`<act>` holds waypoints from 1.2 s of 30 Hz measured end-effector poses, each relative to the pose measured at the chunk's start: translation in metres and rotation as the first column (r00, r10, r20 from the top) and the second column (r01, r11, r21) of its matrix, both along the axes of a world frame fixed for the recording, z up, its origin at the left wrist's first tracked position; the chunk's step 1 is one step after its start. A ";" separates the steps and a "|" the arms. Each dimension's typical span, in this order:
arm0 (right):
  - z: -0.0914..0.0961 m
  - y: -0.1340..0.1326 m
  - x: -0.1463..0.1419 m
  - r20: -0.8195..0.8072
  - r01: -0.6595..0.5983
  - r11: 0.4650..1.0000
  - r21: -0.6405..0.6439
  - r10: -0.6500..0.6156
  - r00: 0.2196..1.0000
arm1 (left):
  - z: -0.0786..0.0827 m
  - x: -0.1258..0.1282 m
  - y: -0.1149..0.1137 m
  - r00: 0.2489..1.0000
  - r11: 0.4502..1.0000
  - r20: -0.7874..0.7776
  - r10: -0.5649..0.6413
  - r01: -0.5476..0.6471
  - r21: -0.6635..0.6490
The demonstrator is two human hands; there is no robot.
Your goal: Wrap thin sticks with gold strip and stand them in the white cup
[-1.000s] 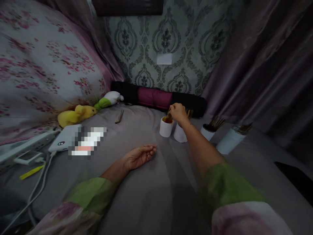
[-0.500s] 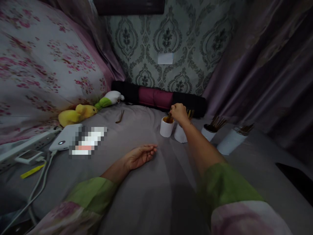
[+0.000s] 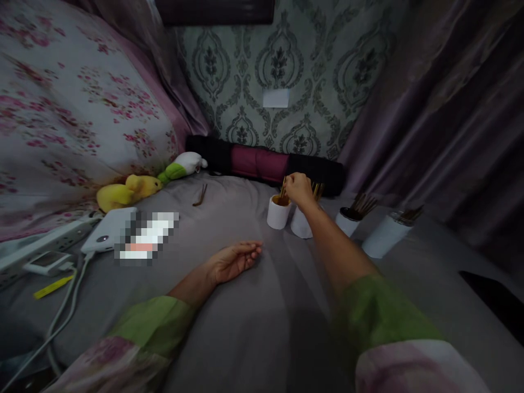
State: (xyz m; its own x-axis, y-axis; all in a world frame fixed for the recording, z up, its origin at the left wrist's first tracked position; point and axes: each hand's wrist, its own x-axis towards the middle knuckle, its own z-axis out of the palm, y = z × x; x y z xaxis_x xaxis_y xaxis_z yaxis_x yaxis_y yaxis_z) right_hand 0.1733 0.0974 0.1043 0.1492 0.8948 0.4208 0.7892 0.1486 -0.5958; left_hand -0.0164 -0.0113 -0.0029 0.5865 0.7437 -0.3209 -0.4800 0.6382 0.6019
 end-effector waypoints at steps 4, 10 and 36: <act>-0.002 -0.001 0.002 -0.015 -0.006 1.000 0.013 0.006 1.000 | 0.001 0.000 -0.001 1.000 1.000 -0.005 0.003 -0.003 -0.002; -0.009 -0.002 0.007 -0.077 0.025 0.999 0.047 -0.021 0.997 | -0.002 -0.001 0.000 1.000 1.000 0.015 -0.004 0.004 0.013; -0.067 -0.068 -0.027 -0.485 -0.185 0.982 -0.033 0.146 0.862 | -0.012 -0.002 0.007 0.998 0.999 0.061 -0.034 0.032 0.021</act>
State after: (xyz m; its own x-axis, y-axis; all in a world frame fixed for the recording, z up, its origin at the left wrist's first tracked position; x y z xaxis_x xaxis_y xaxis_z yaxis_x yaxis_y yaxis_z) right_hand 0.1460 0.0292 0.0375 0.1618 0.9503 0.2660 0.3722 0.1908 -0.9083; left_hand -0.0180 -0.0043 -0.0144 0.6289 0.7294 -0.2691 -0.4952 0.6426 0.5846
